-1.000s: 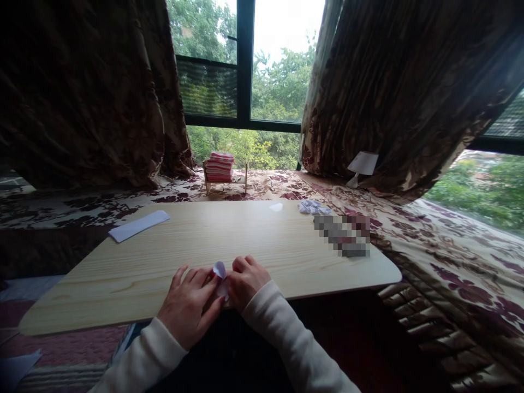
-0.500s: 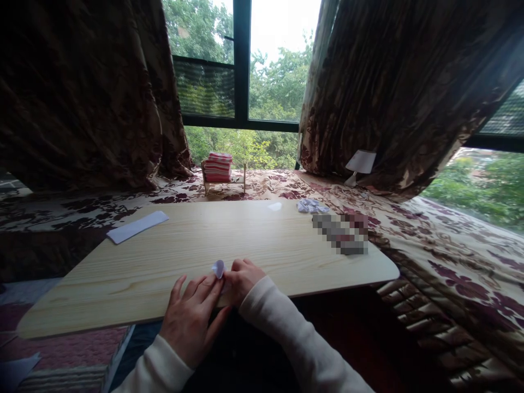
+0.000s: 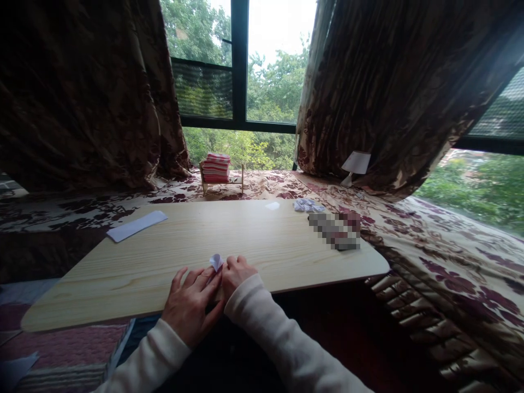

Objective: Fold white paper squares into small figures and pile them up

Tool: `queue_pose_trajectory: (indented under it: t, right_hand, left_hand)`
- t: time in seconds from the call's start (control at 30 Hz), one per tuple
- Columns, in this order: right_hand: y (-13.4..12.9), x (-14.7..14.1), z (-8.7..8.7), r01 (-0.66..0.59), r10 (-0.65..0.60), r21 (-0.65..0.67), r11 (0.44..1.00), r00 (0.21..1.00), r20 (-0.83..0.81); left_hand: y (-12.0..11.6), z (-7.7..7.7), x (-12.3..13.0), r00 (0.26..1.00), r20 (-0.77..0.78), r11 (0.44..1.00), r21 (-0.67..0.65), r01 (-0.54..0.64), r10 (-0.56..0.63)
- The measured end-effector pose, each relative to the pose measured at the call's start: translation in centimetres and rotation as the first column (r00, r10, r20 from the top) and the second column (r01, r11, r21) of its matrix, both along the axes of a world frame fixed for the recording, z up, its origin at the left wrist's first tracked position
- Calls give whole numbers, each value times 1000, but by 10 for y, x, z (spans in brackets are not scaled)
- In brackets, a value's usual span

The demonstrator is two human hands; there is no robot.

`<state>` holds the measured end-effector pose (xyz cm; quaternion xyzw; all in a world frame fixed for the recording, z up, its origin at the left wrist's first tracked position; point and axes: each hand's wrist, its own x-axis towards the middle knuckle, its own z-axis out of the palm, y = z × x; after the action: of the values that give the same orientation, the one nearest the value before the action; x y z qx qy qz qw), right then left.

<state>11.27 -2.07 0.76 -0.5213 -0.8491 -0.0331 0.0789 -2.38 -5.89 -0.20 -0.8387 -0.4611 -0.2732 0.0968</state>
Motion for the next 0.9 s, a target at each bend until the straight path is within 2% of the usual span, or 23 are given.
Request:
queue_pose_trajectory:
  t: [0.13,0.23,0.43,0.5,0.6,0.67,0.73,0.8,0.9]
  right_hand:
    - [12,1,2,29,-31,27,999,996,86]
    - [16,2,2,-6,1,50,999,994,107]
    - [-5,17,-3,-164,142,115,980,973,182]
    - [-10,28,-3,-191,172,115,975,973,157]
    - [-6,43,8,-234,232,73,969,972,43]
    - [1,47,23,-215,220,121,969,975,-32]
    - [11,43,38,-284,307,186,941,946,-107]
    - [20,35,47,-377,408,192,906,898,-165]
    - [32,22,49,-477,502,159,864,839,-209]
  left_hand:
    - [-1,1,2,1000,-1,999,37,-5,5]
    - [-2,1,1,1000,-7,999,37,-19,19]
    - [-3,1,-1,999,-34,999,-31,-13,12]
    - [-2,-1,-2,1000,-30,999,-32,-6,5]
    - [1,-6,-5,1000,-22,1000,-11,13,-13]
    - [4,-9,-8,999,-25,999,-4,41,-41]
    - [6,-10,-12,997,-28,998,-6,65,-65]
    - [8,-10,-15,997,-29,997,-14,77,-78]
    - [8,-9,-16,996,-20,996,-28,86,-86]
